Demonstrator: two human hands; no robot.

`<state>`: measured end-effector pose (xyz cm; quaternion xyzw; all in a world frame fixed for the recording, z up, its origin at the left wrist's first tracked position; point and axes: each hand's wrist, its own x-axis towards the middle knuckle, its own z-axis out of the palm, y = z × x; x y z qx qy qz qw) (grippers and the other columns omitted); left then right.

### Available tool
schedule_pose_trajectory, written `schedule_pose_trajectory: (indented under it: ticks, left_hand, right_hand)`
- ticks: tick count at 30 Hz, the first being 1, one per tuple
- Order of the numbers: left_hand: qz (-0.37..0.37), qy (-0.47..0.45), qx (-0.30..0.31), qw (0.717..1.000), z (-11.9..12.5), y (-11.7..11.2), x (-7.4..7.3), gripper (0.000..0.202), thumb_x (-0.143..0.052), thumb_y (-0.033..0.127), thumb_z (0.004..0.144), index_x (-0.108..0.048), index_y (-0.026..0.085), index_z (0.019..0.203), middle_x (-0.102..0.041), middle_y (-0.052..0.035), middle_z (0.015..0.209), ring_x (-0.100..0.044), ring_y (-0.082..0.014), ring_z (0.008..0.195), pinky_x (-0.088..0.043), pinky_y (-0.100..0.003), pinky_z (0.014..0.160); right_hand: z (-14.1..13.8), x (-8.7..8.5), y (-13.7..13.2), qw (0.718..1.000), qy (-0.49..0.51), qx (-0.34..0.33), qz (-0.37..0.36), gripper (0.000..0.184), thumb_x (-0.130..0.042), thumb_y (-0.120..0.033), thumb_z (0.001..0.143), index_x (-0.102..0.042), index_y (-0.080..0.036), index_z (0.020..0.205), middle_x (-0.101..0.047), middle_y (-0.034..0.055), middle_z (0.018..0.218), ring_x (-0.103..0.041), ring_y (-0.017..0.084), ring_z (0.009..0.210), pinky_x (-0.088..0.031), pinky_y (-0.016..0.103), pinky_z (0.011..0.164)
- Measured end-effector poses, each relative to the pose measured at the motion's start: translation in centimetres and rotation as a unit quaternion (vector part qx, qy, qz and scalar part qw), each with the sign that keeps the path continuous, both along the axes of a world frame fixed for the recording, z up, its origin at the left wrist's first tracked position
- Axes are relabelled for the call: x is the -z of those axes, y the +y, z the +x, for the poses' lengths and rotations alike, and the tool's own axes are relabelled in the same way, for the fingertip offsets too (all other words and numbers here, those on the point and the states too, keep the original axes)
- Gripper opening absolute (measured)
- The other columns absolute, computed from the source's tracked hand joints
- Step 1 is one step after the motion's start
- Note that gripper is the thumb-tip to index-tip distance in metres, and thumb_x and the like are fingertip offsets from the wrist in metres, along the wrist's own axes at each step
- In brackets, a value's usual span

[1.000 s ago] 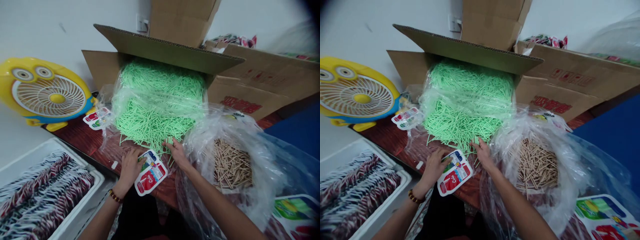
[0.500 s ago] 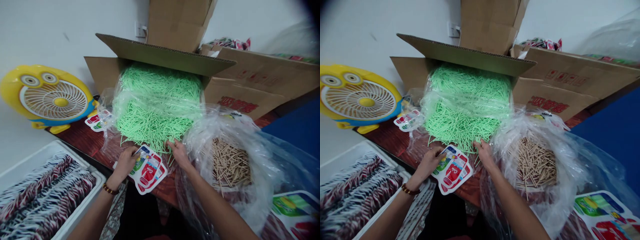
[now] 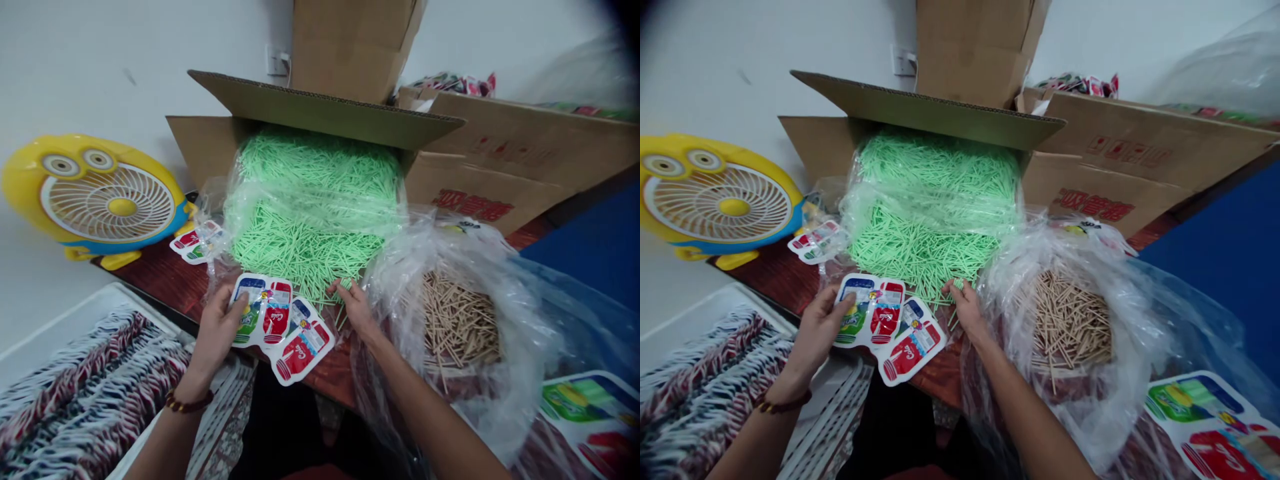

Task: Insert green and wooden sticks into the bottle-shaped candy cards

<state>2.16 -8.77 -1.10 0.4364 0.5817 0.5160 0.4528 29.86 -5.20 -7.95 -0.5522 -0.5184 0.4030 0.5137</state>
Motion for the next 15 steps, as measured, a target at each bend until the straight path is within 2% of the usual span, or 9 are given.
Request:
schedule_pose_trajectory:
  ticks: [3,6,9,12,13,15]
  left_hand:
    - [-0.027,-0.098,0.005,0.995,0.3,-1.0,-1.3,0.030,-0.076,0.039,0.068,-0.060,0.019,0.085,-0.068,0.0032,0.068,-0.061,-0.0130,0.051,-0.050,-0.022,0.050]
    - [-0.070,-0.137,0.062,0.986,1.4,-2.1,-1.9,0.027,-0.077,0.035,0.068,-0.062,0.018,0.083,-0.071,0.0005,0.070,-0.064,-0.0136,0.054,-0.052,-0.022,0.053]
    - [-0.108,-0.143,0.144,0.973,3.3,-2.9,-1.5,0.024,-0.076,0.035,0.071,-0.063,0.017,0.082,-0.071,-0.0006,0.071,-0.064,-0.0133,0.056,-0.051,-0.022,0.054]
    - [-0.123,-0.139,0.197,0.963,5.5,-3.0,-0.7,0.023,-0.075,0.035,0.072,-0.062,0.017,0.079,-0.069,0.0004,0.068,-0.062,-0.0120,0.055,-0.049,-0.020,0.053]
    - [-0.124,-0.138,0.206,0.961,6.1,-2.9,-0.5,0.023,-0.075,0.035,0.072,-0.062,0.017,0.077,-0.069,0.0010,0.067,-0.062,-0.0116,0.055,-0.048,-0.020,0.053]
    - [-0.125,-0.140,0.221,0.957,7.0,-2.6,-0.1,0.023,-0.075,0.034,0.072,-0.062,0.016,0.076,-0.069,0.0014,0.067,-0.061,-0.0110,0.054,-0.048,-0.020,0.053]
  right_hand:
    - [-0.1,-0.5,0.1,0.999,0.048,-0.004,-0.004,0.018,-0.059,-0.040,0.080,-0.065,-0.023,0.086,-0.070,-0.0006,0.085,-0.060,0.020,0.086,-0.042,0.035,0.089]
    - [-0.1,-1.3,0.1,0.995,0.095,0.017,-0.020,0.017,-0.063,-0.039,0.078,-0.065,-0.022,0.081,-0.070,-0.0004,0.081,-0.062,0.020,0.084,-0.043,0.037,0.091]
    - [0.1,-2.9,0.2,0.980,0.197,0.025,-0.023,0.020,-0.059,-0.041,0.081,-0.061,-0.023,0.088,-0.071,0.0000,0.083,-0.065,0.021,0.088,-0.047,0.040,0.090]
    - [0.3,-4.8,-0.1,0.931,0.363,-0.010,-0.039,0.020,-0.069,-0.035,0.076,-0.059,-0.022,0.087,-0.072,0.0014,0.084,-0.068,0.021,0.089,-0.049,0.040,0.090]
    - [0.3,-5.3,-0.3,0.917,0.396,-0.019,-0.044,0.021,-0.072,-0.033,0.074,-0.059,-0.021,0.086,-0.072,0.0017,0.084,-0.068,0.021,0.089,-0.049,0.040,0.091]
    - [0.3,-6.0,-0.9,0.914,0.401,-0.027,-0.051,0.021,-0.072,-0.033,0.074,-0.059,-0.021,0.086,-0.072,0.0017,0.084,-0.068,0.020,0.088,-0.050,0.039,0.090]
